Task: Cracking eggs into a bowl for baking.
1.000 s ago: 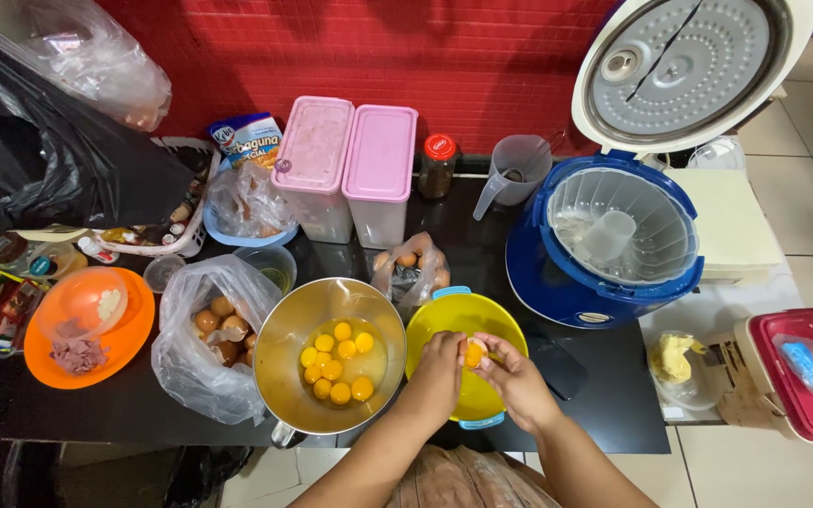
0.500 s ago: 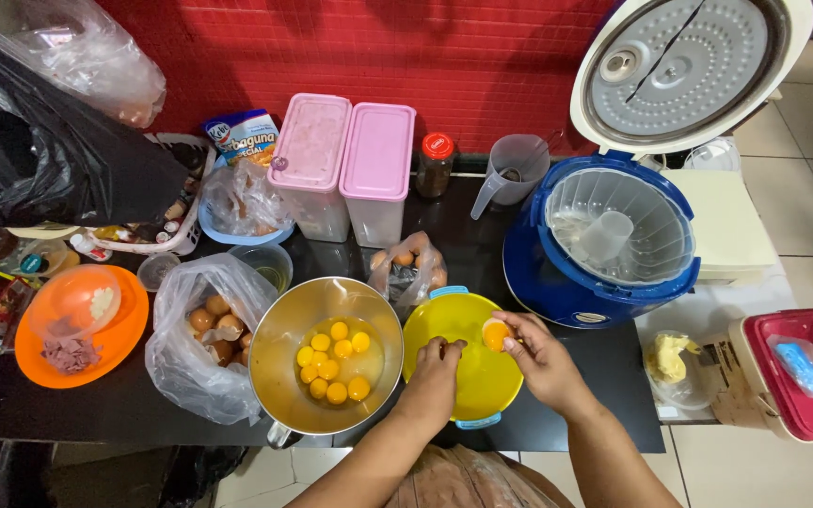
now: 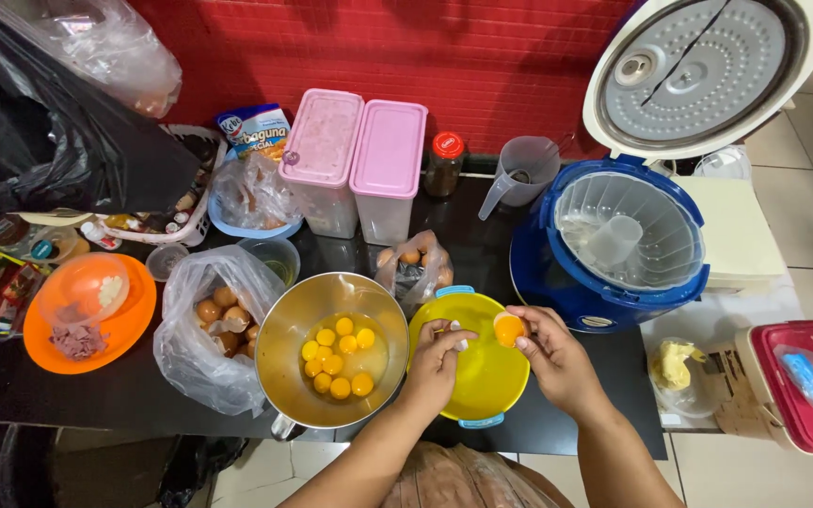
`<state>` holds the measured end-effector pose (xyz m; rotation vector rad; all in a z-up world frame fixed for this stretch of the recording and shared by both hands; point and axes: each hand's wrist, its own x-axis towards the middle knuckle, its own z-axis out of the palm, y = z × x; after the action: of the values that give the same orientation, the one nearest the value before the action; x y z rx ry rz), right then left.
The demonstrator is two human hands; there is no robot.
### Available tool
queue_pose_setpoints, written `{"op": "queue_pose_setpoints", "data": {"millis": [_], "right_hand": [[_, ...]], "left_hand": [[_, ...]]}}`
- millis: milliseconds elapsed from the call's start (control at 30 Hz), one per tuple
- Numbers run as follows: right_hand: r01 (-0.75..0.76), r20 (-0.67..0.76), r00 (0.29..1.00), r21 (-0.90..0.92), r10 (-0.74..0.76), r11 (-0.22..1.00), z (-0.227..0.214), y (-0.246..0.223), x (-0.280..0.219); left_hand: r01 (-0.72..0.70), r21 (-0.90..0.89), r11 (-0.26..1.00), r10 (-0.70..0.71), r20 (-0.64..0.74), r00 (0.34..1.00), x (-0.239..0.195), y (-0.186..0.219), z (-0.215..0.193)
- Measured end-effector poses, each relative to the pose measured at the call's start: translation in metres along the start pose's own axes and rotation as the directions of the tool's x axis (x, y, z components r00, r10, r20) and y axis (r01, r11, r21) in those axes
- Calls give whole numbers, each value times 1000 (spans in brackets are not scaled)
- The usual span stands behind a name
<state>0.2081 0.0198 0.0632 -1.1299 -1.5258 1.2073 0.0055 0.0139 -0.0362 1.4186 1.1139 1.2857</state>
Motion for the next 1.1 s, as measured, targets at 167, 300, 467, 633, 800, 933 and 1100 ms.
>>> {"op": "queue_pose_setpoints", "data": {"millis": [167,300,467,633,800,933,1100], "right_hand": [[-9,-14,1000,65,10,998,6,17,-4],[1,-30,1000,125,2,992,13,36,-9],[-17,-37,999,97,21,995,22,44,-16],[-27,-40,999,73,30,997,29,55,-20],[-85,-59,994,103,91,991,31,62,-23],[-105,-56,992,108,111,989,31,68,-25],[-199,-41,976,242,215,949,31,66,-25]], "left_hand": [[23,77,997,-24,16,1000,7,38,-4],[-112,344,932,85,91,992,9,48,-5],[-38,404,914,4,86,996,4,36,1],[-21,419,908,-19,92,996,2,26,4],[-125,489,863,107,66,992,1,6,9],[-172,506,845,154,78,985,2,12,7],[-182,556,811,128,136,983,0,7,2]]}}
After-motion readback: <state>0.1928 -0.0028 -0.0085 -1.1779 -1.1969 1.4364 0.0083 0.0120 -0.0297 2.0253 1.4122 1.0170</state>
